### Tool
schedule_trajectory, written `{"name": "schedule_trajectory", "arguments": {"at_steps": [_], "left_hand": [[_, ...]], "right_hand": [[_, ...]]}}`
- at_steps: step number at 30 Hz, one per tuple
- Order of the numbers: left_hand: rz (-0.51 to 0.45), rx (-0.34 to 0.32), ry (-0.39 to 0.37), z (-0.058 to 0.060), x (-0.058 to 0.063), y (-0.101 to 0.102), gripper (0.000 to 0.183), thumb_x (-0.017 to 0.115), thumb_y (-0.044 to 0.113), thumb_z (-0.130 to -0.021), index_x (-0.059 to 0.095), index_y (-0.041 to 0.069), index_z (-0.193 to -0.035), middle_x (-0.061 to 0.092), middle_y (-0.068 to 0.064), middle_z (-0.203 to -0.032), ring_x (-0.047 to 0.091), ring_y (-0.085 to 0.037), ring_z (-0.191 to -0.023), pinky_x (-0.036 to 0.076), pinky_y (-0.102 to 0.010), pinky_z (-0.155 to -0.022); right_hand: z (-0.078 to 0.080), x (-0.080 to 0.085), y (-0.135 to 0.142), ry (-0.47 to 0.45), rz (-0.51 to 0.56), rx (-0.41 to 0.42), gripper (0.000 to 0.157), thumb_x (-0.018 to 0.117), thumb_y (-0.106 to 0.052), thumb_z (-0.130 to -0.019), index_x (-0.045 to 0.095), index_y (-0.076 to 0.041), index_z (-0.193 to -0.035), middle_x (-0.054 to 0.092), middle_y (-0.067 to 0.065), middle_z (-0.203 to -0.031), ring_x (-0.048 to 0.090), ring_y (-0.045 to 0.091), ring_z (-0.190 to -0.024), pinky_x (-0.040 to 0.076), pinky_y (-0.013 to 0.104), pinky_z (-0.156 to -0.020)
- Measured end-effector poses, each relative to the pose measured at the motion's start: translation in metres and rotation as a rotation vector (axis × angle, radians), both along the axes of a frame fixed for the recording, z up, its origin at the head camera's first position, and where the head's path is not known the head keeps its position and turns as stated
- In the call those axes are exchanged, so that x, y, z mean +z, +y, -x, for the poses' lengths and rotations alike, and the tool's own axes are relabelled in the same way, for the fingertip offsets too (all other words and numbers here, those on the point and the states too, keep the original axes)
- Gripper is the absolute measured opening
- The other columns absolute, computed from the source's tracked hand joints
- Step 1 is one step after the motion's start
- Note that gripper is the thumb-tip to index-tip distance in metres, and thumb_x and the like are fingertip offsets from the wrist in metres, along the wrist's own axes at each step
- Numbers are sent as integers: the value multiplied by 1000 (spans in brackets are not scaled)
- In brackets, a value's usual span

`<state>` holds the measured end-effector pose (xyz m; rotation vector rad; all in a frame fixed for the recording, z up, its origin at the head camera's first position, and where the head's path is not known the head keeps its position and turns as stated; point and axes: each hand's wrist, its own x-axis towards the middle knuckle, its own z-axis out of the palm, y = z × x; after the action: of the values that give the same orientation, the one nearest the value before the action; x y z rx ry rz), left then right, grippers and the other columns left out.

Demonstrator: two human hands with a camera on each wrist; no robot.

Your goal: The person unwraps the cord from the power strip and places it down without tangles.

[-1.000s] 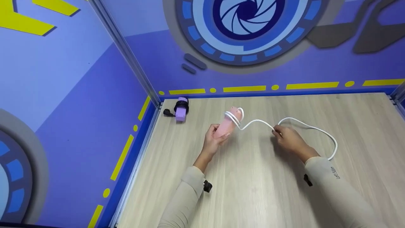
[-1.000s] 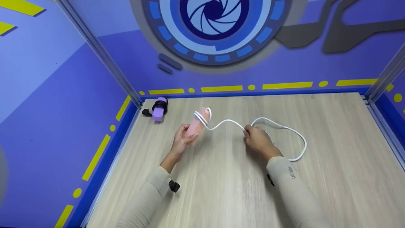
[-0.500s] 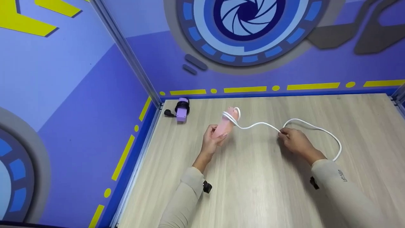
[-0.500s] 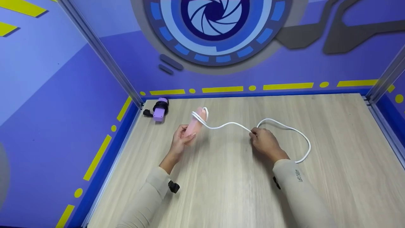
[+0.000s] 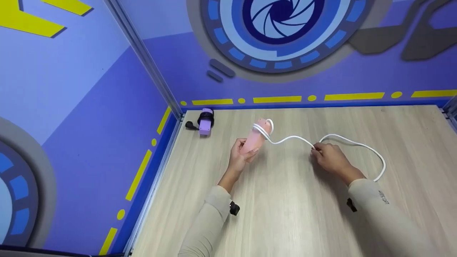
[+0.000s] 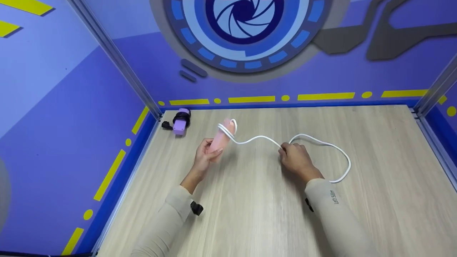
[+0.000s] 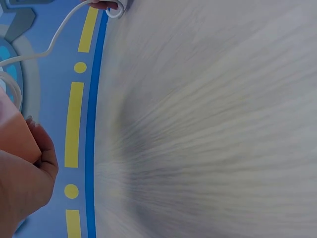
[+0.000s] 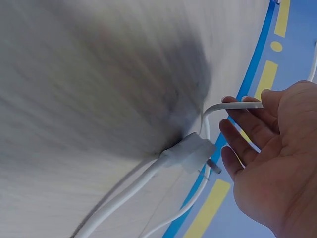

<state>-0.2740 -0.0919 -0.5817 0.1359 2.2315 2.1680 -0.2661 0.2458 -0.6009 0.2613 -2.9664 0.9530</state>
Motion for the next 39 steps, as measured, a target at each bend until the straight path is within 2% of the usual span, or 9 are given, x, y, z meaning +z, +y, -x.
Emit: {"name": "schedule_trajectory", "arguments": {"at_steps": [3, 5, 9, 12, 16, 22, 25, 32, 39], "left_hand": [[-8, -1, 1, -1, 0, 2, 43, 77, 17, -85, 55, 11, -122, 57, -5, -120, 53, -19, -111, 46, -33, -92], [-9, -4, 0, -1, -2, 2, 42, 77, 18, -85, 55, 13, -121, 57, -4, -120, 52, -19, -112, 46, -33, -93], [2, -14, 4, -3, -6, 3, 41, 77, 20, -86, 56, 15, -120, 57, -3, -122, 52, -19, -113, 46, -33, -92], [13, -20, 0, -4, -6, 3, 41, 77, 20, -85, 56, 17, -120, 57, -3, -123, 52, -20, -113, 48, -33, -90], [21, -30, -9, -6, -8, 5, 40, 77, 18, -85, 56, 17, -119, 57, -1, -123, 52, -19, -114, 48, -33, -92], [22, -32, -8, -10, -12, 8, 42, 78, 16, -84, 56, 13, -119, 58, -2, -116, 53, -18, -108, 47, -31, -87], [22, -38, -1, -12, -12, 11, 42, 76, 15, -84, 55, 11, -121, 58, -3, -117, 53, -17, -108, 46, -31, -90], [10, -68, 10, -15, -11, 17, 43, 75, 16, -87, 54, 9, -123, 58, -6, -119, 54, -17, -108, 47, -30, -90], [-23, -83, 12, -16, -8, 24, 44, 75, 16, -87, 53, 9, -124, 59, -5, -119, 57, -16, -109, 49, -30, -91]], "right_hand": [[0, 3, -3, -31, 11, -10, 24, 58, -21, -99, 64, -3, -115, 68, 12, -91, 58, 27, -80, 48, 38, -69], [0, 4, -4, -41, 13, -14, 33, 58, -23, -99, 60, -1, -124, 70, 18, -105, 62, 35, -93, 50, 49, -83], [-2, 5, -6, -48, -1, -22, 51, 58, -26, -99, 46, 1, -141, 61, 26, -130, 53, 49, -121, 37, 64, -105], [-3, 5, -7, -1, -8, -18, 58, 60, -25, -98, 40, 2, -144, 56, 30, -135, 48, 52, -126, 33, 65, -108], [-2, 5, -13, 109, -58, 2, 58, 63, -18, -95, 40, 2, -144, 54, 30, -137, 48, 48, -129, 32, 62, -109], [-1, 10, -31, 248, -97, 103, 57, 65, -16, -93, 44, -2, -145, 47, 22, -150, 45, 42, -137, 33, 58, -111], [-2, 19, -45, 261, -81, 159, 57, 65, -20, -94, 45, -5, -146, 47, 20, -151, 45, 40, -139, 34, 58, -112], [-2, 38, -75, 187, 29, 226, 47, 64, -26, -96, 54, -10, -140, 57, 13, -143, 50, 35, -136, 37, 55, -113], [0, 37, -87, 280, 74, 268, 29, 68, -21, -94, 67, -8, -120, 69, 15, -126, 62, 35, -122, 44, 54, -106]]}}
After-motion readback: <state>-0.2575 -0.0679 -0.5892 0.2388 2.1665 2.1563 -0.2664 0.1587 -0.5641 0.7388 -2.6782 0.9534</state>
